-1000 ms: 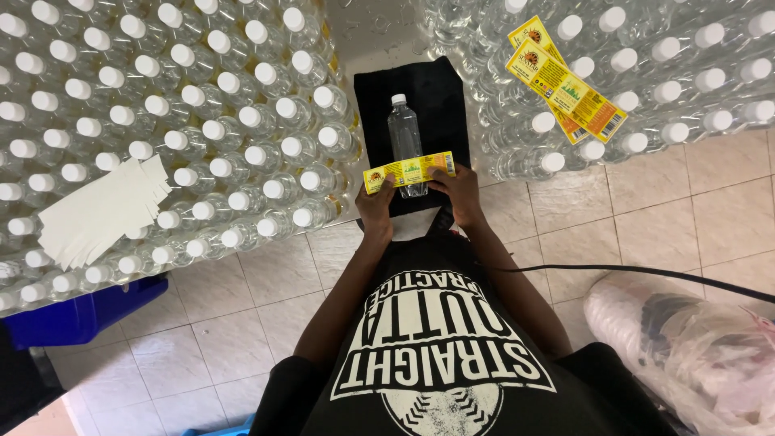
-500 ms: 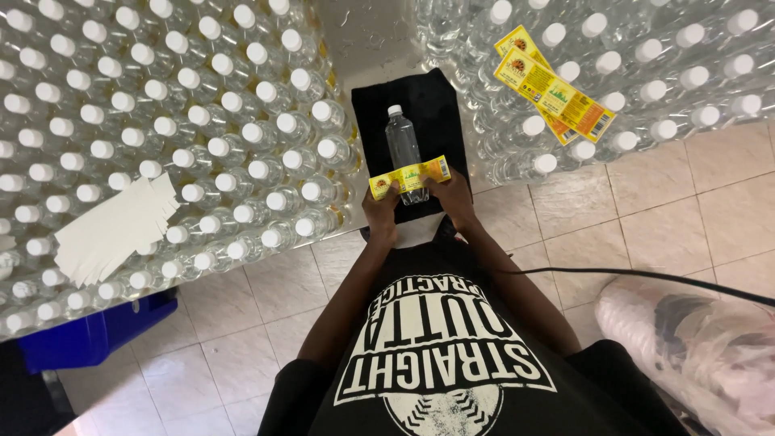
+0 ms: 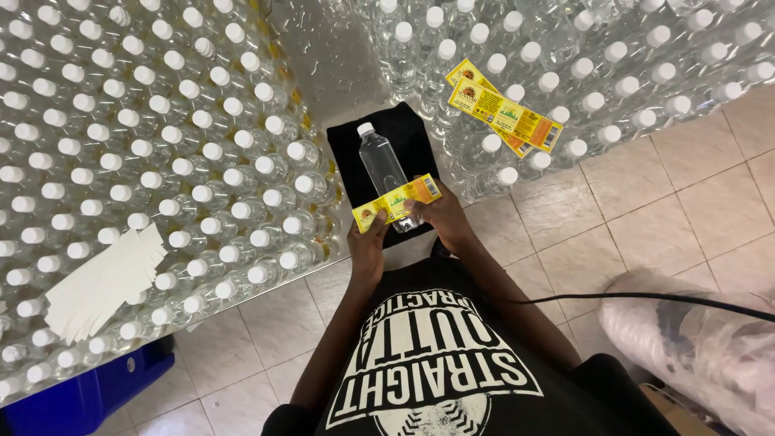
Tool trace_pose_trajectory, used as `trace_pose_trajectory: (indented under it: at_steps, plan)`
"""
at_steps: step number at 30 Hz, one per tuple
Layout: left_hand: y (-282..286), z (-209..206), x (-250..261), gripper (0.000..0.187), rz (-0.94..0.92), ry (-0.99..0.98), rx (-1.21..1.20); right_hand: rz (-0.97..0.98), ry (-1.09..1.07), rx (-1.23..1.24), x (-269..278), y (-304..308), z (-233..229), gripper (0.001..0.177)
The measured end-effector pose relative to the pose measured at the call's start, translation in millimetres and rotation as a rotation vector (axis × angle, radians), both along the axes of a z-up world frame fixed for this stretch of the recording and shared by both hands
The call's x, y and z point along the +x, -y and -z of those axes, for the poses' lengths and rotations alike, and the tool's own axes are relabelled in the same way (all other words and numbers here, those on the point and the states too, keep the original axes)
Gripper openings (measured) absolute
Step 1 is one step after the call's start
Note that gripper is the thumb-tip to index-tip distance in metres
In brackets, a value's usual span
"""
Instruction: Manually applying adhesive labels to clear plastic water bottles by peeling the backing and wrapping them around the bottle body.
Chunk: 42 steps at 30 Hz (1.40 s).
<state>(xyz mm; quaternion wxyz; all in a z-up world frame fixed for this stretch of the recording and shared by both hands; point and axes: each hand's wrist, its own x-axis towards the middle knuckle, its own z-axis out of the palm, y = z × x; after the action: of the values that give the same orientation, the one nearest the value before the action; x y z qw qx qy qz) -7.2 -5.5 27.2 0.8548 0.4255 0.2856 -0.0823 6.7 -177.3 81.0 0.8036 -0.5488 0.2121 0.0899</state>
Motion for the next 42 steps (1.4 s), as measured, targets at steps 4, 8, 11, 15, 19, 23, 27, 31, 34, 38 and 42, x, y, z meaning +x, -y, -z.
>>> trace_pose_trajectory:
  at_steps: [4, 8, 11, 15, 19, 23, 27, 31, 34, 38, 42]
  plan:
    - [-12.8, -36.2, 9.9, 0.042, 0.037, 0.206, -0.023, -0.025, 0.111, -0.029, -2.4, 14.7, -32.7, 0.074]
    - [-29.0, -93.1, 24.5, 0.082, 0.125, 0.464, 0.301, -0.130, 0.156, -0.037, -6.9, 24.4, -71.6, 0.088]
    - [-21.1, -135.0, 31.2, 0.095, 0.186, 0.498, 0.256, -0.205, 0.211, -0.020, -12.6, 22.7, -80.3, 0.093]
    - [-3.3, -155.1, 36.1, 0.070, 0.040, 0.429, 0.137, -0.231, 0.293, -0.046, -14.0, 5.6, -86.8, 0.096]
    - [3.4, -134.0, 41.1, 0.047, -0.104, 0.416, 0.246, -0.074, 0.363, -0.338, -14.1, -1.2, -83.9, 0.103]
    - [18.1, -154.3, 39.5, 0.047, -0.207, 0.388, 0.329, -0.011, 0.857, -1.078, -25.6, -14.2, -62.2, 0.078]
    - [30.5, -160.1, 29.5, 0.051, -0.130, 0.427, 0.309, -0.135, 0.978, -1.152, -28.5, -24.6, -63.6, 0.074]
    - [38.3, -155.1, 32.4, 0.051, -0.119, 0.490, 0.297, -0.148, 0.957, -1.124, -22.6, -15.1, -75.5, 0.063]
    - [42.2, -170.2, 24.2, 0.054, -0.078, 0.497, 0.267, -0.216, 0.841, -1.092, -14.1, -9.9, -71.0, 0.077]
    - [44.9, -171.2, 19.9, 0.060, -0.005, 0.469, 0.239, -0.294, 0.768, -0.978, -6.8, 0.8, -66.3, 0.084]
    - [37.2, -168.7, 21.1, 0.062, 0.020, 0.455, 0.208, -0.374, 0.650, -0.801, -11.0, 11.6, -48.0, 0.087]
